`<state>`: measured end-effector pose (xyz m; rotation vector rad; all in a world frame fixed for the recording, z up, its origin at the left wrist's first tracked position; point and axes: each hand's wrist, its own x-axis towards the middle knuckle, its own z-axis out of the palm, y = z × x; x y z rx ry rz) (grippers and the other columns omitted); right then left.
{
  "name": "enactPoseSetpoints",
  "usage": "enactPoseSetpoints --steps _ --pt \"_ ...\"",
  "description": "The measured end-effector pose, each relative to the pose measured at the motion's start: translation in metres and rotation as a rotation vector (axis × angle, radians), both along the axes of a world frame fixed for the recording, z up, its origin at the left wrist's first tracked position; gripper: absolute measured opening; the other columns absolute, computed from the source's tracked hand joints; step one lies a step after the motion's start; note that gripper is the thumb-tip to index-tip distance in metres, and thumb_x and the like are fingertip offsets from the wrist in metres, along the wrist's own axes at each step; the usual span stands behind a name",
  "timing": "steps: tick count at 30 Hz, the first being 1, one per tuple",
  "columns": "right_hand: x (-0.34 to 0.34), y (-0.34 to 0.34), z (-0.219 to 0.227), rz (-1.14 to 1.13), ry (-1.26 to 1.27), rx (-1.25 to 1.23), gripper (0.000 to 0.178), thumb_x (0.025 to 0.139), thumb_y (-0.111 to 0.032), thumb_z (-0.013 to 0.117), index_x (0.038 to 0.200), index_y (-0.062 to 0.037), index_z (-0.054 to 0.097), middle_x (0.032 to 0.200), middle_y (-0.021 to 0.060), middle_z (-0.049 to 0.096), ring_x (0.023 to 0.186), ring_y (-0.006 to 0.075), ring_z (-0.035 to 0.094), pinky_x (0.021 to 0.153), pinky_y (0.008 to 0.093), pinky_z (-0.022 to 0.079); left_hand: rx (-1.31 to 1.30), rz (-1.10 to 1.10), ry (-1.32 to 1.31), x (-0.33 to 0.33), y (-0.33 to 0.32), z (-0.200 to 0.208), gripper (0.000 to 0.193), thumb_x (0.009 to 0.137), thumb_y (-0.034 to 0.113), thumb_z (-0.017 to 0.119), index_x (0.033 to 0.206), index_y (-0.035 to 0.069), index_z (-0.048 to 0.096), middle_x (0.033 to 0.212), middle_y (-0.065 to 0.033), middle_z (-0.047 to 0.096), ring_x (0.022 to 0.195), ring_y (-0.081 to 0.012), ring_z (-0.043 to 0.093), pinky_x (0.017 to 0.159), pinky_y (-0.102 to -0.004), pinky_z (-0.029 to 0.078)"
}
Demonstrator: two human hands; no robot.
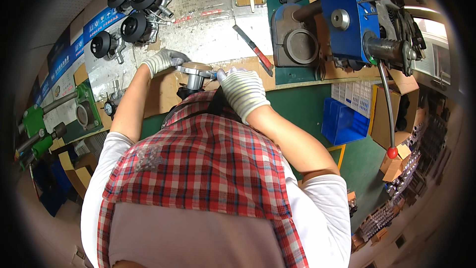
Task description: The person repeatedly picks up metal housings and black circular components, places them into a blue press machine, and operates the lever to press-fit the parts. After each press, the person removes the assembled unit, briefly rotates it, and sets it aside. The process is repeated for multiple units throughout the clip.
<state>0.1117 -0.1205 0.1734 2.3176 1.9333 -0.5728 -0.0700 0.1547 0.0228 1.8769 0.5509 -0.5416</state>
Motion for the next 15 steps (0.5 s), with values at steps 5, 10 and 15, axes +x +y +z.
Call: enactPoseSetpoints --steps 5,10,15 --pt "0.040 -0.012 -0.018 -0.398 0.154 0.044 0.032 0.095 -0.017 0.056 0.127 -0.0137 0.058 0.102 0.0200 0.069 0.096 0.0360 0.069 0.082 0.0483 0.054 -0.125 0.543 0.096 -0.041 0.000 -0.009 0.050 0.098 0.049 0.060 0.107 0.001 0.074 0.096 -0.0085 0.074 0.086 -0.0152 0.065 0.080 -0.0323 0.052" --pt "0.094 -0.031 -0.145 -0.883 0.447 0.146 0.043 0.096 -0.027 0.058 0.135 -0.0090 0.055 0.118 0.0245 0.067 0.110 0.0417 0.063 0.096 0.0468 0.048 0.041 -0.037 0.125 -0.032 -0.047 0.012 0.077 0.091 0.071 0.055 0.125 0.002 0.065 0.114 -0.0163 0.070 0.105 -0.0270 0.065 0.093 -0.0399 0.050" --pt "0.085 -0.010 -0.124 -0.824 0.030 0.180 0.050 0.092 -0.034 0.064 0.137 -0.0136 0.056 0.128 0.0186 0.059 0.118 0.0387 0.056 0.100 0.0482 0.046 -0.135 0.155 0.042 -0.013 -0.088 -0.005 0.070 0.085 0.057 0.072 0.126 0.001 0.064 0.119 -0.0154 0.069 0.108 -0.0262 0.063 0.096 -0.0381 0.049"
